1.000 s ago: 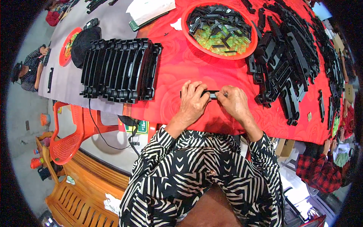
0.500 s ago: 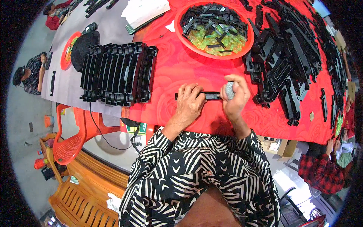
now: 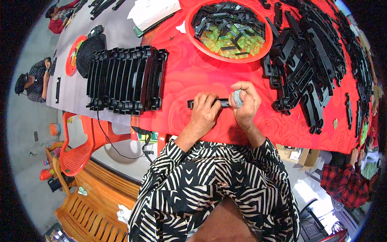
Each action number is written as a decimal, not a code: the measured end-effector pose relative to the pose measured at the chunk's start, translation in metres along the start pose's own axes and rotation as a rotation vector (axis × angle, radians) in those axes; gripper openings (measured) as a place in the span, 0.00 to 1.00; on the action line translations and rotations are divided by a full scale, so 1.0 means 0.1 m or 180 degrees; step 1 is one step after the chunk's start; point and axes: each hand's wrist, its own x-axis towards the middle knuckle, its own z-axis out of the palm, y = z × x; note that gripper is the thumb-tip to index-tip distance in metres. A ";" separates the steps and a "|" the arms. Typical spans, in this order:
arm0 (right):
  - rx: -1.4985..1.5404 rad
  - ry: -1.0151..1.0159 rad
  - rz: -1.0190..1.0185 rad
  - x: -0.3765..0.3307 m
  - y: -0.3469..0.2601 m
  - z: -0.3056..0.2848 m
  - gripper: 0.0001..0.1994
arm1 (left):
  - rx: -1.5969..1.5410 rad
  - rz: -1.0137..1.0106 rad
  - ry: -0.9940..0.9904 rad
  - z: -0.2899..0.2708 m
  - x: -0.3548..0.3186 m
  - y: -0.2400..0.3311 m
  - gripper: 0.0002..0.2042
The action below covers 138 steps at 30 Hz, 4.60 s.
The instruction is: The person assembles plastic components by taking small pieces from a dish, inserting them into black plastic frames, pressing them with a round pad, and placing the finished parts onto a rack.
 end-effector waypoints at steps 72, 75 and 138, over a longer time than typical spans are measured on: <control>0.0679 0.0296 -0.0321 -0.09 -0.48 -0.34 0.10 | 0.0073 0.0154 0.0043 -0.03 0.05 0.01 0.08; 0.0516 0.0461 -0.0243 -0.15 -0.42 -0.39 0.09 | -0.0054 0.0118 0.0036 -0.06 0.07 0.00 0.09; 0.0545 0.0608 -0.0386 -0.15 -0.48 -0.39 0.11 | 0.0299 0.0102 -0.0432 -0.32 0.22 -0.12 0.15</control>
